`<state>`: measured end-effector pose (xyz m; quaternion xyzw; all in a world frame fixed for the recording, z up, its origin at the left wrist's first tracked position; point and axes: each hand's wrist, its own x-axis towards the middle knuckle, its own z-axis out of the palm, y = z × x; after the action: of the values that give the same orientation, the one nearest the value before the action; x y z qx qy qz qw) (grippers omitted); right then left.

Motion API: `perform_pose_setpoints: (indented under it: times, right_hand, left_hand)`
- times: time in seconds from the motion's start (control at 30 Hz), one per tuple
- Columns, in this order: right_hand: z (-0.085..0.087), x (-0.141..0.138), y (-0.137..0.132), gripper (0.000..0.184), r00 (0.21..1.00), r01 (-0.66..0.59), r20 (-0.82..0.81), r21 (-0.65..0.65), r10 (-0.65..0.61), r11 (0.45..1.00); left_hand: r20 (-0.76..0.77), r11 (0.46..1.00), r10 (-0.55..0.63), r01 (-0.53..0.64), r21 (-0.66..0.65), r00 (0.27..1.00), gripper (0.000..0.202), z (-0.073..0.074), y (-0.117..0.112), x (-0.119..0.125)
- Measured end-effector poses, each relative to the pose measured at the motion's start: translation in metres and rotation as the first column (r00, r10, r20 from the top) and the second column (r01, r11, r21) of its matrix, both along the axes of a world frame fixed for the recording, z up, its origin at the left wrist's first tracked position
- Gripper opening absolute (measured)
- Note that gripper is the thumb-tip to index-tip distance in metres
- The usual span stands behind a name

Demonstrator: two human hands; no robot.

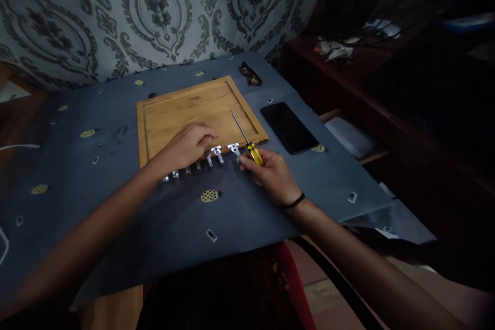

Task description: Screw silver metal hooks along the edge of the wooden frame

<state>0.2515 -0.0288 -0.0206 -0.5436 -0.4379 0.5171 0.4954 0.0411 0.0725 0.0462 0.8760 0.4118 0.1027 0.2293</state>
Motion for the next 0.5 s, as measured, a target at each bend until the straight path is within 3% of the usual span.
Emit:
perform_pose_setpoints:
  times: [0.23, 0.5]
  right_hand:
    - [-0.001, 0.002, 0.012, 0.051, 0.993, -0.071, 0.099, 0.032, 0.067, 0.997]
    - [0.001, 0.001, 0.017, 0.047, 0.991, -0.086, 0.105, 0.02, 0.083, 0.996]
  left_hand:
    - [-0.045, 0.99, -0.02, 0.013, -0.143, 0.999, 0.035, -0.013, 0.021, 0.01]
    - [-0.045, 0.985, -0.053, 0.045, -0.166, 0.998, 0.037, -0.016, 0.024, 0.011]
